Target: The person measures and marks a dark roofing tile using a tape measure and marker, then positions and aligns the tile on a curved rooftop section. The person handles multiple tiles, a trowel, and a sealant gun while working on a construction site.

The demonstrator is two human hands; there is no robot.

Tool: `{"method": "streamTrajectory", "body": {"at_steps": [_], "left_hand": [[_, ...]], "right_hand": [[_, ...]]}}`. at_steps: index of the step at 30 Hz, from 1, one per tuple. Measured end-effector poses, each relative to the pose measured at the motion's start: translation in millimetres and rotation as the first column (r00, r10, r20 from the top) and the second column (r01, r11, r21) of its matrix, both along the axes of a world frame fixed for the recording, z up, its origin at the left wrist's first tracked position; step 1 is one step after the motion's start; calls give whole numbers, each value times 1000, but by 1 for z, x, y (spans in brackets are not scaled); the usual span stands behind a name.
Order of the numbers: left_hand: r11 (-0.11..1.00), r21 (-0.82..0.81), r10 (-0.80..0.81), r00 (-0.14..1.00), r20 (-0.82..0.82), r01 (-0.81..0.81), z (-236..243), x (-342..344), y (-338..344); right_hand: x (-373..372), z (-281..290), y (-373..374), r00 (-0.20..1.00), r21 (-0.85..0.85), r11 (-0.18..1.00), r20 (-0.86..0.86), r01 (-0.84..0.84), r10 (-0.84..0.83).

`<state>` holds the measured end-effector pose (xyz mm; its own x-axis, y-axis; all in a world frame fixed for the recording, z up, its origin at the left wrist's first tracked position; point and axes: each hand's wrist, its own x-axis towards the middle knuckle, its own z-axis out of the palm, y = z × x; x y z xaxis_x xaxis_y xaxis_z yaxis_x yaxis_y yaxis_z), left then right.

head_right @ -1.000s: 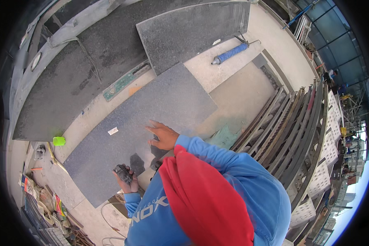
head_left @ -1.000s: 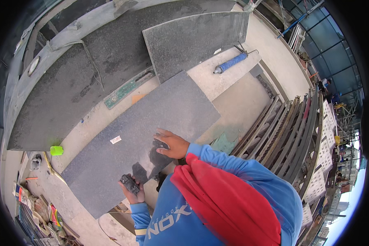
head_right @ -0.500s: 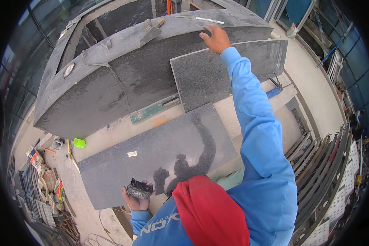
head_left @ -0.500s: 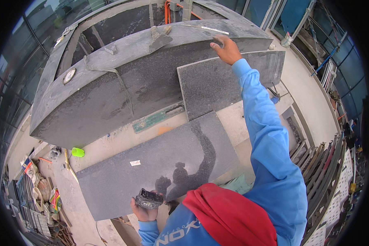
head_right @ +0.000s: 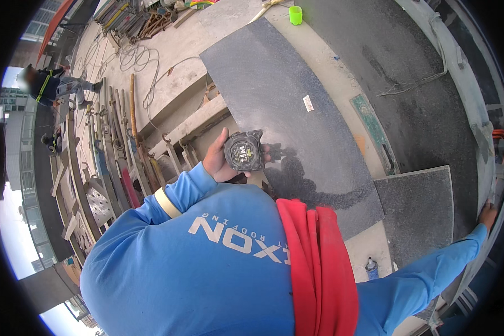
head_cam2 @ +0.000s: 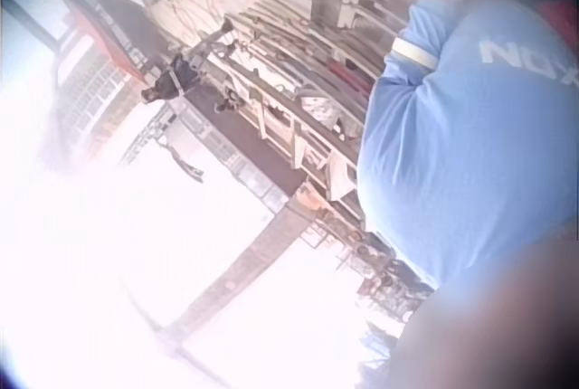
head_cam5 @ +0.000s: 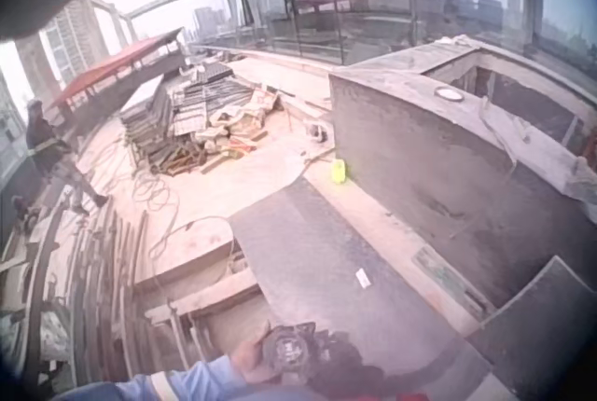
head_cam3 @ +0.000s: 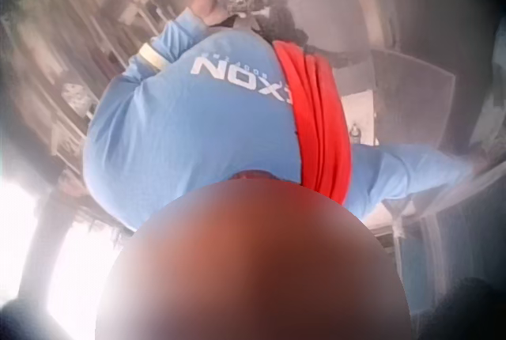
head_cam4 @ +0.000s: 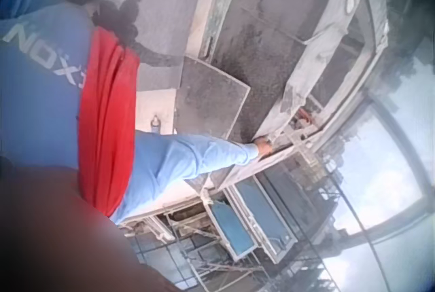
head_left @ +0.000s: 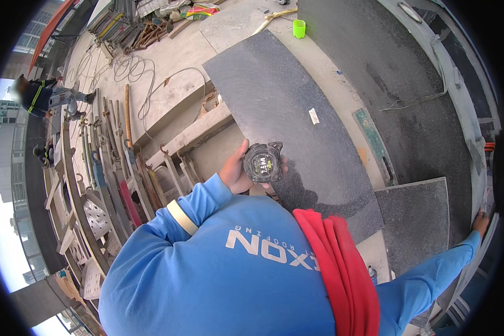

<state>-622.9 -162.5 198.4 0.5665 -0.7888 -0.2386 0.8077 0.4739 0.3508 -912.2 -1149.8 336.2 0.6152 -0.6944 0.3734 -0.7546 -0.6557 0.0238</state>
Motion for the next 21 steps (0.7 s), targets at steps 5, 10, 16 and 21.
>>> {"method": "streamTrajectory", "body": {"at_steps": [5,10,16,21], "left_hand": [[992,124,48,995,-87,-37,-15,19,16],[960,279,8,995,-101,20,-27,43,49],[727,623,-455,881,126,286,-47,127,80],[607,789,-729,459,508,91,-47,211,116]], "right_hand": [[-7,55,105,928,61,997,365,55,-73],[51,102,354,645,128,991,755,28,-116],[278,-88,720,859,789,351,501,-505,109],[412,-203,917,938,940,-69,338,-333,76]]}}
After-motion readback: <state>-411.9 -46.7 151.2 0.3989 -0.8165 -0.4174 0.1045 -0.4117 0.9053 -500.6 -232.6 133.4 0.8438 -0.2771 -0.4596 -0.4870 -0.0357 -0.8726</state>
